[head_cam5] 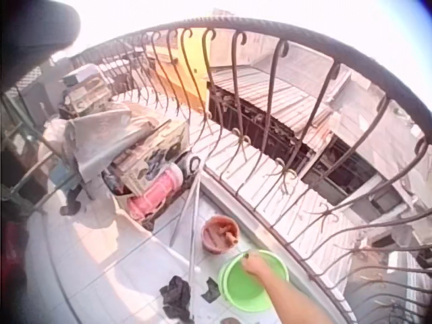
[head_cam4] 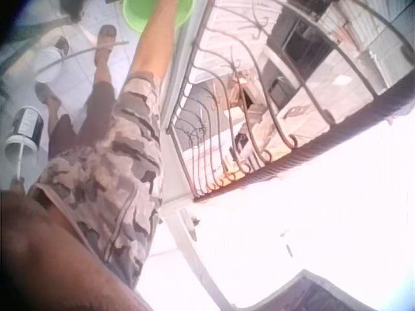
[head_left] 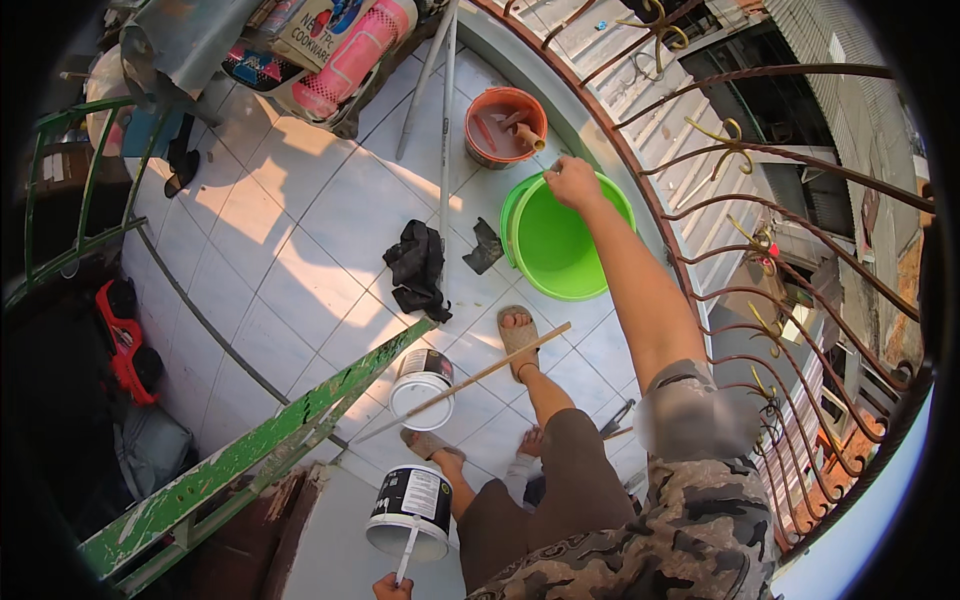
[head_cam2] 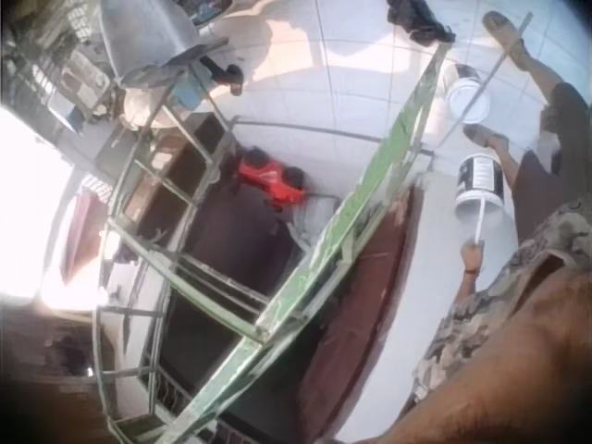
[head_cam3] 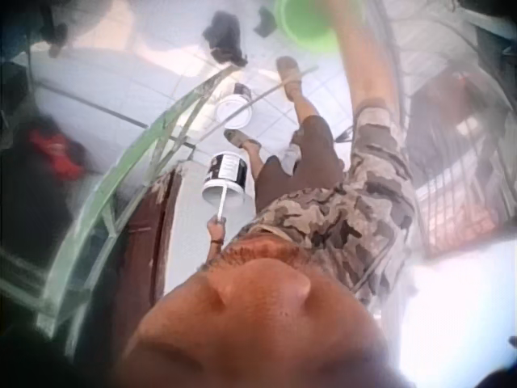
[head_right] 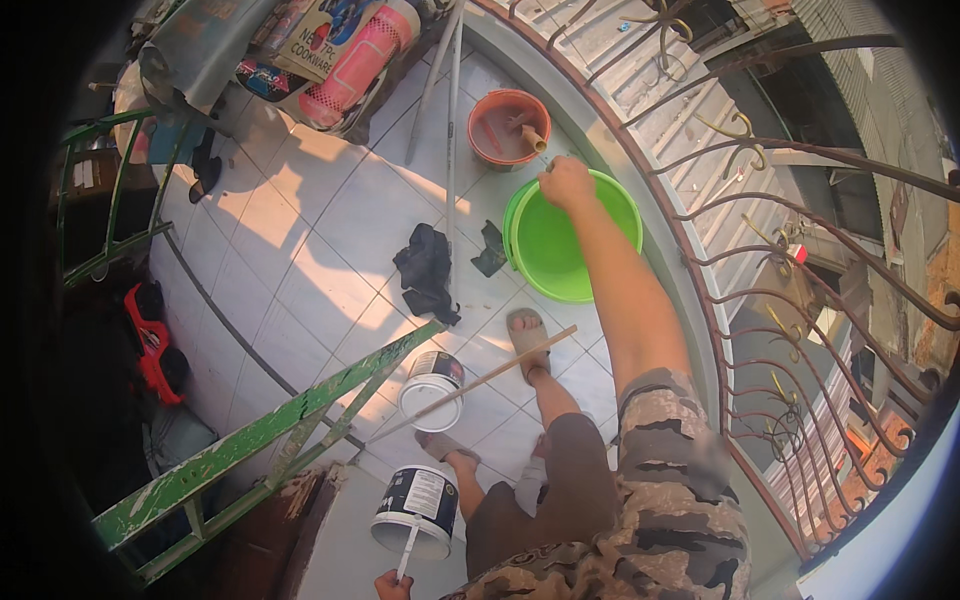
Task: The person stirs a grey liquid in a bucket using a wooden stick on a tiled balcony. They then pour the liquid into a smaller container and carry it into a cluttered room, placing it on the floor.
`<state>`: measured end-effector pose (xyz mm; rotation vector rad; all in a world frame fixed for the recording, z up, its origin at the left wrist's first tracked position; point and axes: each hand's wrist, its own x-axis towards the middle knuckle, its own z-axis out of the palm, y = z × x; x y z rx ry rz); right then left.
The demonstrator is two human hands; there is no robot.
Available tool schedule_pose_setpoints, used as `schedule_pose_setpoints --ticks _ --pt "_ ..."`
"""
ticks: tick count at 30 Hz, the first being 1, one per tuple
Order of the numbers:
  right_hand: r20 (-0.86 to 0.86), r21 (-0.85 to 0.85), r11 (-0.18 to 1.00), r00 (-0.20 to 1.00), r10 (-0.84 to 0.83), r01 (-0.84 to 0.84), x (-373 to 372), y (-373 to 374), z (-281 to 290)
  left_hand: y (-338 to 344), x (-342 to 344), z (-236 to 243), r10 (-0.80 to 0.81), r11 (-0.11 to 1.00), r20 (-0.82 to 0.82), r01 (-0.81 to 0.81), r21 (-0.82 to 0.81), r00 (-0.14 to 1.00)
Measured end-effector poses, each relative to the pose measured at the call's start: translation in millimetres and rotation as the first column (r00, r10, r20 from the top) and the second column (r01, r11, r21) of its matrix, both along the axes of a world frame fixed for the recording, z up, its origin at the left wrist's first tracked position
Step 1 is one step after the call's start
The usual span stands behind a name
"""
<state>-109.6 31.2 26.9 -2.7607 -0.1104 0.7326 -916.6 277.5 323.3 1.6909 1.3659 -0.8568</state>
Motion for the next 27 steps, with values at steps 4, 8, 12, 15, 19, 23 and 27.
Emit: schedule_pose_setpoints --ticks 4,8,12,15,19,23,27 --pt "0.081 -0.276 0.959 0.992 0.094 -0.068 49.1 12.5 -70.1 -72.7 73.7 -29.4 0.095 0.989 -0.027 -0.097 -0.114 0.995" --pt "-0.068 -0.249 0.966 0.997 0.048 -0.063 83.7 20.4 -111.4 -108.2 104.9 -53.8 0.27 0.935 -0.076 -0.28 -0.216 0.96" --pt "0.023 -0.136 0.981 0.989 0.145 -0.14 98.7 40.4 -105.0 -147.9 211.2 -32.5 0.381 0.896 -0.053 -0.382 -0.227 0.923" --pt "0.174 -0.037 0.998 0.984 0.046 -0.04 117.2 10.7 -96.2 -166.7 204.9 -38.5 0.458 0.836 -0.212 -0.499 -0.227 0.863" --pt "0.241 0.02 0.994 0.966 0.097 -0.105 118.2 -2.0 -48.7 -172.3 202.9 -28.7 0.528 0.81 -0.175 -0.555 -0.193 0.831" --pt "0.309 0.048 0.982 0.937 0.162 -0.185 91.1 3.2 10.6 -163.9 194.7 -30.3 0.269 0.946 -0.212 -0.299 -0.123 0.939" --pt "0.609 0.008 0.891 0.709 0.356 -0.454 59.9 -15.9 6.5 -152.2 199.3 -23.5 0.254 0.955 -0.151 -0.272 -0.119 0.955"
